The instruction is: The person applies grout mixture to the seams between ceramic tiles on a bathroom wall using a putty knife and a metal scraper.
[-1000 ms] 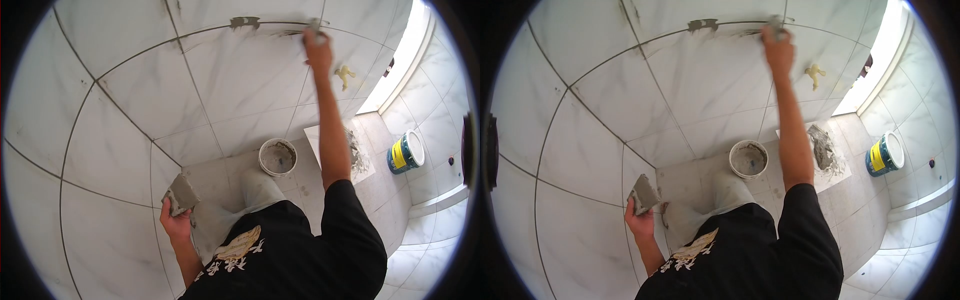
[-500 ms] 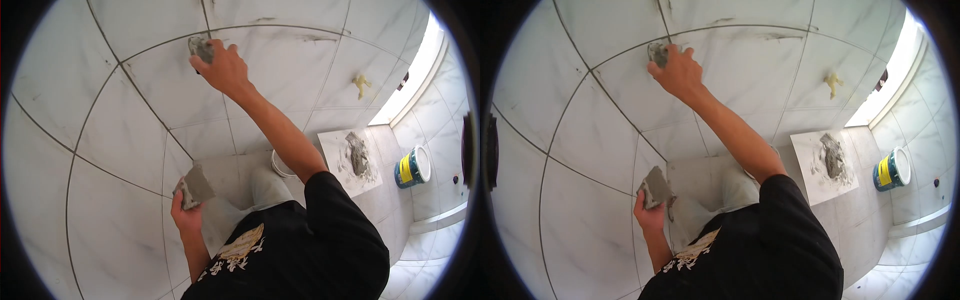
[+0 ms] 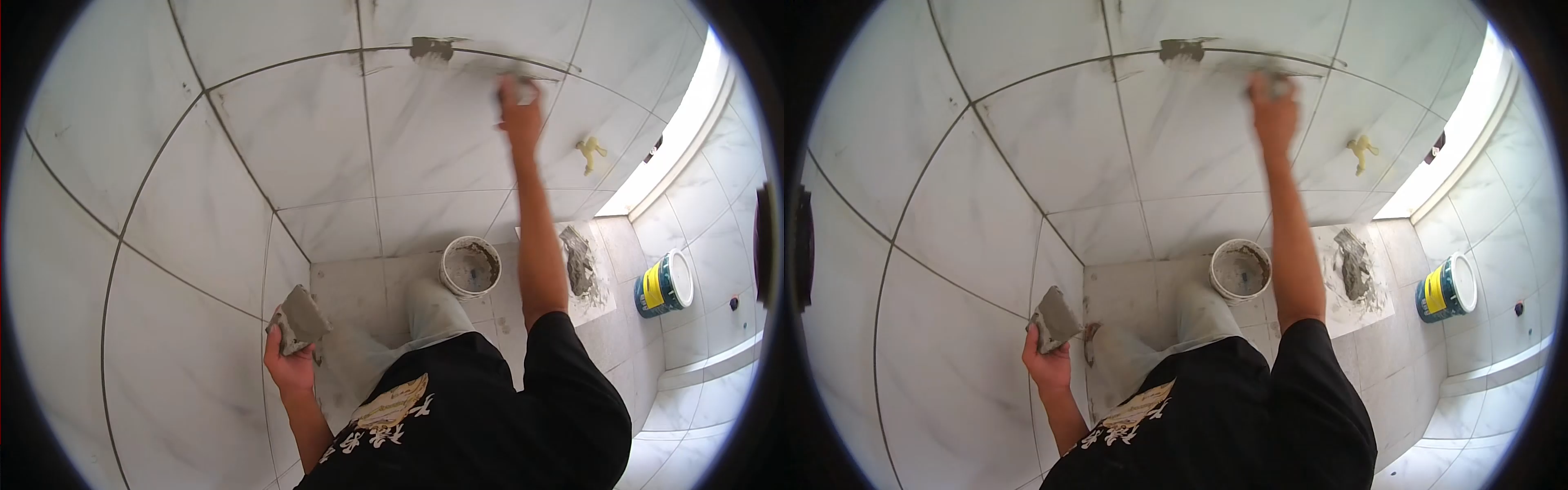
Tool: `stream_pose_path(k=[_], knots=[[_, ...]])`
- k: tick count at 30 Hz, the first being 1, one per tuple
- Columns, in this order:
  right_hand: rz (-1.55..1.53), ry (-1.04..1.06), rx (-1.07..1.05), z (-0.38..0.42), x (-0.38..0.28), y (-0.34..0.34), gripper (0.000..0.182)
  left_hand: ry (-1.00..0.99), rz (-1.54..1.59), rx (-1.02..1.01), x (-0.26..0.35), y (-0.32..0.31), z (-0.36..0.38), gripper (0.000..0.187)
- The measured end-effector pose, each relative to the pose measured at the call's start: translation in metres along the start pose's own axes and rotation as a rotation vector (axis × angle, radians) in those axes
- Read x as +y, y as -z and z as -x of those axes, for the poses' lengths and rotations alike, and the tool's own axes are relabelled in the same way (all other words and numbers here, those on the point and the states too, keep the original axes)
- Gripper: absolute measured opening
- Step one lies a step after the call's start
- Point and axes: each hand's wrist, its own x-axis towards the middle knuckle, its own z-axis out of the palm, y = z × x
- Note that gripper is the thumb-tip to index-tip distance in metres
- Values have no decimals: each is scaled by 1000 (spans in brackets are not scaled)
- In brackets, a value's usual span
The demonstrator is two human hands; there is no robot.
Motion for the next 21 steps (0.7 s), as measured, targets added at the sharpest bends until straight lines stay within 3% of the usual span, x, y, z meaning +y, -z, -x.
stream_pose_path(k=[1,2,3,5,7,11,12,13,14,15,19,21], knots=[[-118,-394,74,-4,-56,32,86,-8,3,12,1,6,1,45],[-200,-408,158,-21,-50,39,83,17,20,15,-1,14,-1,46],[-227,-453,103,-28,-59,43,80,40,38,16,1,16,-2,47],[-330,-472,-41,-28,-70,17,78,40,30,-12,-1,13,-4,47],[-317,-395,-10,3,-106,-34,80,46,17,-39,-4,3,-5,48],[-256,-350,-182,57,-180,-108,76,2,5,-31,-7,-20,-2,48],[-124,-262,-239,64,-184,-130,76,-2,15,-33,-8,-23,-1,49],[-165,-247,-323,75,-197,-139,75,2,7,-27,-10,-25,1,49],[-274,-329,-608,85,-225,-113,69,22,30,-25,-13,-26,1,46],[-281,-326,-607,95,-225,-103,69,33,57,-29,-14,-27,-1,43],[-874,-266,-1083,126,-200,-76,55,42,156,23,-17,-22,-4,36],[-928,-107,-1284,146,-177,-54,56,153,241,32,-11,-50,-11,31]])
